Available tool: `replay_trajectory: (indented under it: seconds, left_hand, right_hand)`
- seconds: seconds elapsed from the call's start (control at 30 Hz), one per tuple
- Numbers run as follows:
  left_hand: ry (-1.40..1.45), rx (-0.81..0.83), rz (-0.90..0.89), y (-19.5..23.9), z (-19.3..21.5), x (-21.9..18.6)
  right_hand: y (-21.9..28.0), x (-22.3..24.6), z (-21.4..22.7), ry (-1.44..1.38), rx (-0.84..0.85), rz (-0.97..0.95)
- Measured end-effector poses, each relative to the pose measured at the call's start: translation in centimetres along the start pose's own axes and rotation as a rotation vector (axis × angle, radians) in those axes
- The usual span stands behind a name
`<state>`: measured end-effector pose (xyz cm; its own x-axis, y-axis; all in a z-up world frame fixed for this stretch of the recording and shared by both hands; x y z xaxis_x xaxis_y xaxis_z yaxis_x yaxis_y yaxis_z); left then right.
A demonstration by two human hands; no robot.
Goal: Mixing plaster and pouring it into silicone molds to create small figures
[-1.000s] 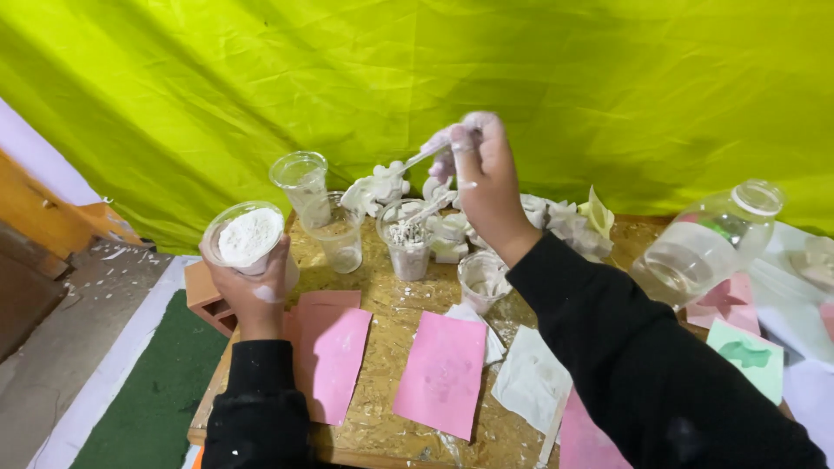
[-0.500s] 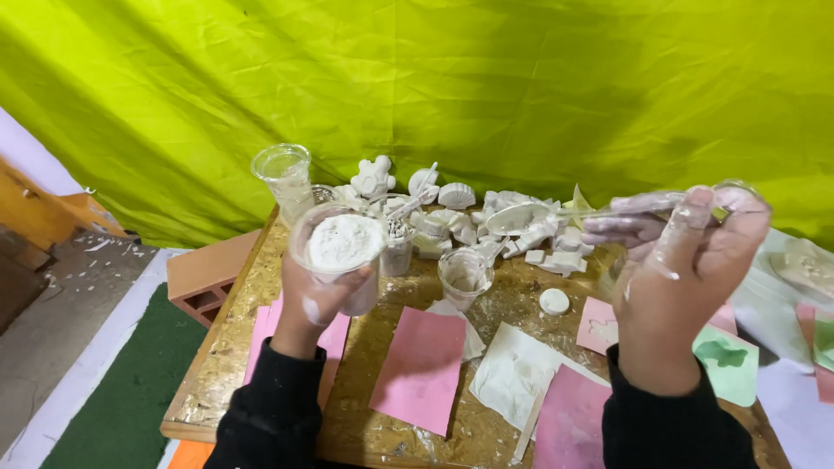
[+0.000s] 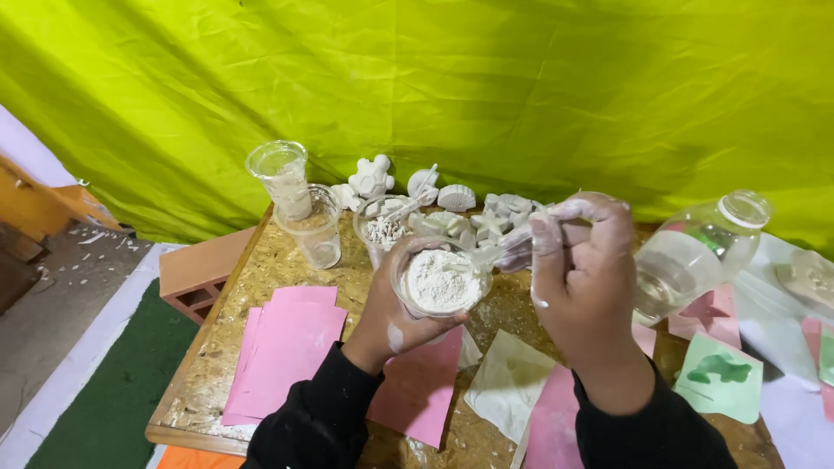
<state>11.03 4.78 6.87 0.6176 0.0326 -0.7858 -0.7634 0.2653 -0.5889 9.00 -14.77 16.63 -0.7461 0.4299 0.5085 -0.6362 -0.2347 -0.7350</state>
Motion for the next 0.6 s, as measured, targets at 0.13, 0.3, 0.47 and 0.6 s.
replay_trajectory:
  seconds: [0.13, 0.3, 0.47, 0.6]
  left_hand:
    - [-0.035, -0.002, -0.03, 0.2, 0.2, 0.3]
    - [0.022, -0.014, -0.006, 0.4, 1.0, 0.1]
    - [0.102, -0.072, -0.128, 0.4, 1.8, 1.3]
    - [0.088, -0.028, -0.131, 0.3, 2.5, 0.6]
  right_hand:
    - [-0.1, -1.1, -1.8, -0.184, 0.168, -0.415]
    - [-0.7, -0.3, -2.7, -0.221, 0.226, -0.455]
    - [-0.4, -2.8, -3.7, -0.438, 0.245, -0.252]
    - [-0.5, -2.5, -4.1, -0.533, 0.191, -0.337]
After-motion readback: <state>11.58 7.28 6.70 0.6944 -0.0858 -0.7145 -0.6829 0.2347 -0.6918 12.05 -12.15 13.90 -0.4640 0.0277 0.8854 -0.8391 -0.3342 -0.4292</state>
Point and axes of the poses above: each hand's wrist, its own y-axis away from the middle knuckle, its own z-axis out of the back of the hand, x = y × z, the point moved 3 cm from there along -y, towards the middle knuckle, and after that the axes turned 10 degrees about x, right-handed, at the moved point
